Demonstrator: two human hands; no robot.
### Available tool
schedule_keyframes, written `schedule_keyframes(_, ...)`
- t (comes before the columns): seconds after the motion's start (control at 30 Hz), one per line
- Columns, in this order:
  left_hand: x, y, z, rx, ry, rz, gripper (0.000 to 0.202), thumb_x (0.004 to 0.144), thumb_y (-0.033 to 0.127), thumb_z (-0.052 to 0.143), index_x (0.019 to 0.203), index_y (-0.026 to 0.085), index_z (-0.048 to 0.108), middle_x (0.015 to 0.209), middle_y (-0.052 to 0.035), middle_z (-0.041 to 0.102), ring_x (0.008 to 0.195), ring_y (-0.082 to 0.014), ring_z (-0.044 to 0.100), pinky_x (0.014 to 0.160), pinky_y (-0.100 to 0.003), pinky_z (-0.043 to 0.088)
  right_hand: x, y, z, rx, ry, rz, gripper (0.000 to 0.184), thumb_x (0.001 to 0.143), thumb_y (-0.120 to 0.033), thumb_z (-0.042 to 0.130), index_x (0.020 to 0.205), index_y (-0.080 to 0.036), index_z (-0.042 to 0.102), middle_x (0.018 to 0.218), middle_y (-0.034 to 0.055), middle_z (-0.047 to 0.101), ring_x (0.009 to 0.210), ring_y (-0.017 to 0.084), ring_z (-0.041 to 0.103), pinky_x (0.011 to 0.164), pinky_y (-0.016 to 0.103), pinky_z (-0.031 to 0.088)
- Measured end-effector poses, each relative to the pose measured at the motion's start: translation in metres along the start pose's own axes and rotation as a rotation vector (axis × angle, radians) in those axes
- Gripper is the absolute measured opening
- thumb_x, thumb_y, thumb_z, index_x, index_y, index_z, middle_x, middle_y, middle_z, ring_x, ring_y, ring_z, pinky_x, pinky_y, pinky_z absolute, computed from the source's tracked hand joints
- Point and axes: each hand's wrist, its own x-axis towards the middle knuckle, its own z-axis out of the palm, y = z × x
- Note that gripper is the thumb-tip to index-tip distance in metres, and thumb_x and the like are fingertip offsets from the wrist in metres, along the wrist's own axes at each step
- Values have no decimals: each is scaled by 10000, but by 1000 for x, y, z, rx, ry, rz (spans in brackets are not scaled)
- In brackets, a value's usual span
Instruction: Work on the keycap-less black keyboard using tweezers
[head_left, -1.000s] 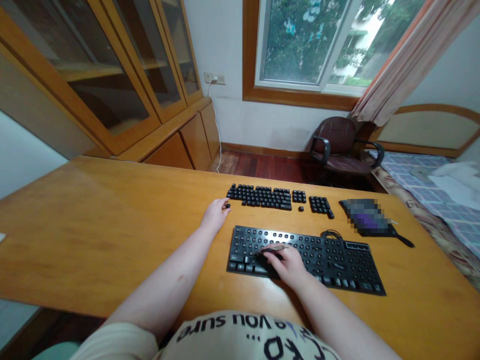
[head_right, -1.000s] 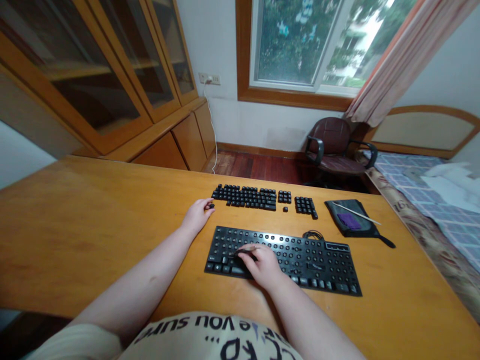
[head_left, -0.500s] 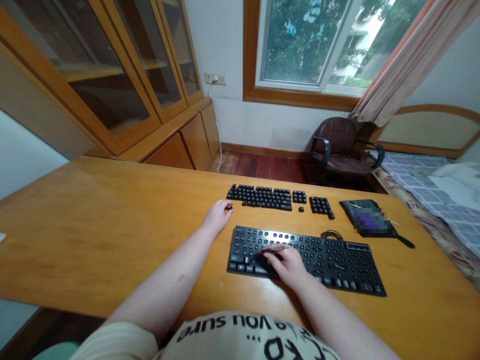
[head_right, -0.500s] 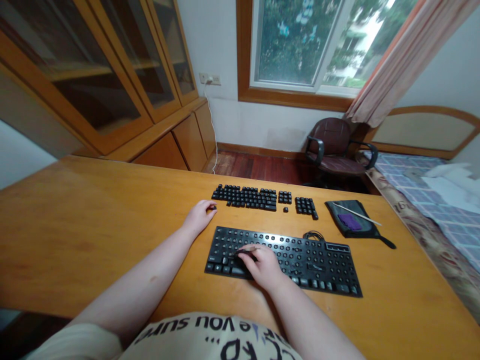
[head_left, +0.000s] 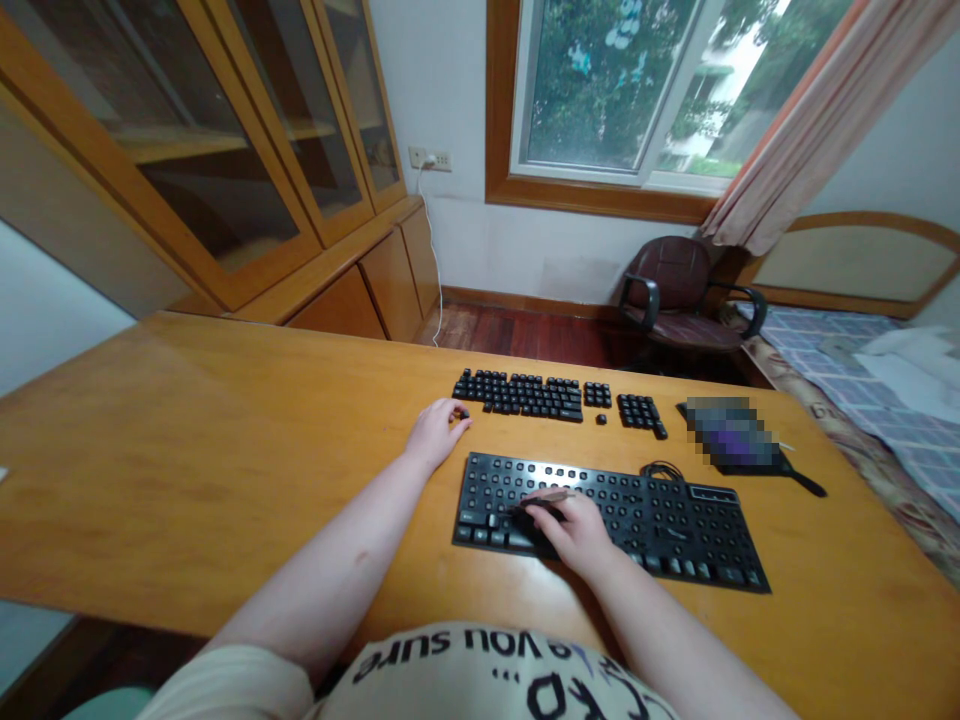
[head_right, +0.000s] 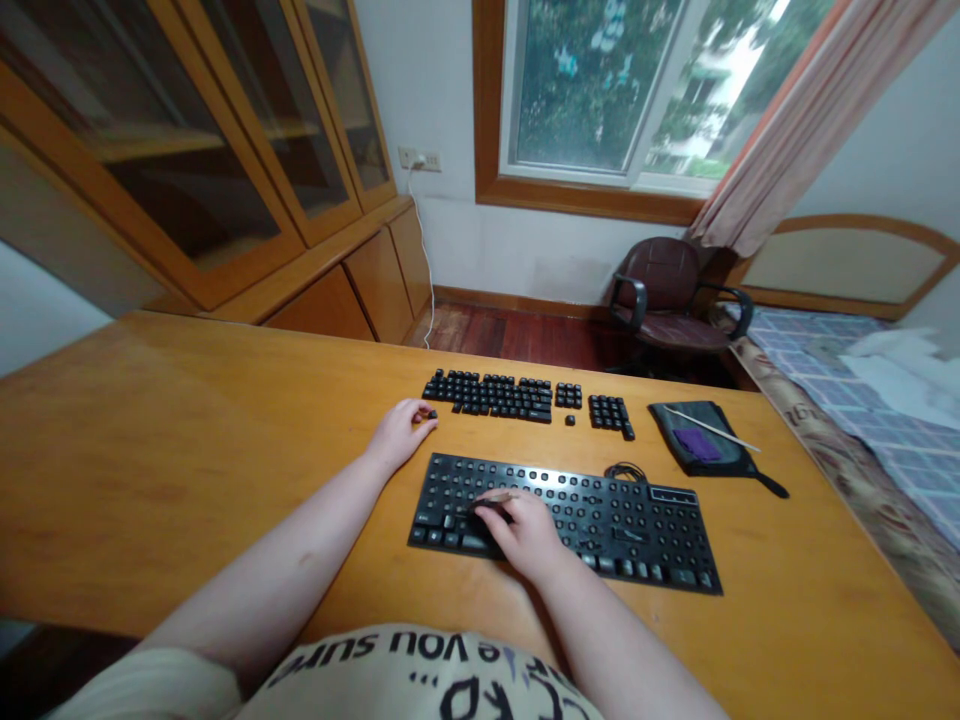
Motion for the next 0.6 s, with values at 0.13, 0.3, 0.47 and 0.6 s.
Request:
schedule_keyframes(0.13,1,2,0,88,9,-32,176,769,309,580,908,201,585,916,-53,633,897,-221,562,829,-350,431,-1,2,1,2,-7,1,152,839,-275,542,848,-219,683,832,44,718,784,175,672,738,310,539)
schedule_keyframes(0.3,2,4,0,114,-24,-10,150,774,273,570,913,225,602,904,-46,659,896,-237,565,822,-371,420,0,1,1,6,-5,-4,147,839,-268,544,841,-220,682,829,41,717,789,173,671,749,307,539)
schedule_keyframes(0.47,2,3,0,103,-17,8,147,780,258,559,912,227,614,937,-39,663,920,-239,560,833,-377,418,1,-1,0,8,-2,-1,145,839,-266,539,842,-218,677,821,36,717,769,175,672,738,308,541)
schedule_keyframes(0.6,3,1,1,94,-19,15,163,797,245,542,936,218,621,971,-38,664,929,-234,561,847,-371,420,0,-3,0,18,-6,6,133,834,-241,543,847,-231,675,832,35,717,780,188,671,744,309,537)
